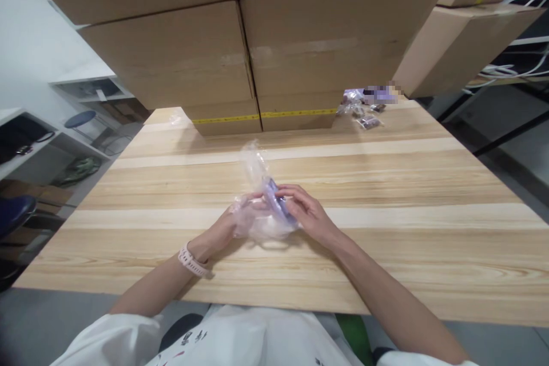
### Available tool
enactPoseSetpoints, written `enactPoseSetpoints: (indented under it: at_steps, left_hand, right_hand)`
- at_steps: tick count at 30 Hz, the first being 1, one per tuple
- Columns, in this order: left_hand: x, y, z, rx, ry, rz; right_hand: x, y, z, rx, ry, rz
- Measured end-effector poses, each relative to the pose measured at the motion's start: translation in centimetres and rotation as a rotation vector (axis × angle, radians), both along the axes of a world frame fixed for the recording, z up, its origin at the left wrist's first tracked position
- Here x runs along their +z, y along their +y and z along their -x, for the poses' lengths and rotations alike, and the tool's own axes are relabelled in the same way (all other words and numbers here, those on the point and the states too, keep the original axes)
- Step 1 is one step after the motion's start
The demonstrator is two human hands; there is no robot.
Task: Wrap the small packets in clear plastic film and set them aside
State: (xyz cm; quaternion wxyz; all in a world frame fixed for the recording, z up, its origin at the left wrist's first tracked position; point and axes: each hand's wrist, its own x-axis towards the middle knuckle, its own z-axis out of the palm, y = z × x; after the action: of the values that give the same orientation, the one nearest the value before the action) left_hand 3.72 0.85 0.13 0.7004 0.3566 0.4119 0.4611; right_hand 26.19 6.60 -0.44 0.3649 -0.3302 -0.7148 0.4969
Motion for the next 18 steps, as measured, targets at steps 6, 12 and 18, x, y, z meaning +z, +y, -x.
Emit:
enactPoseSetpoints:
  at_steps: [6, 12, 18]
  left_hand:
    - [0.7, 0.9, 2.4, 0.036, -0.098, 0.154]
    - [0.7, 0.8, 3.2, 0.119, 0.123, 0.150]
    - [0.1, 1.3, 3.3, 0.259, 0.121, 0.051]
  right_hand:
    - [-1.0, -2.1, 1.5, 0.261, -0.231, -0.429]
    - [-2.6, -2.2, 1.9, 0.366, -0.407, -0.517]
    - [-2.3, -1.7, 1.1, 0.254, -0.413, -0.502]
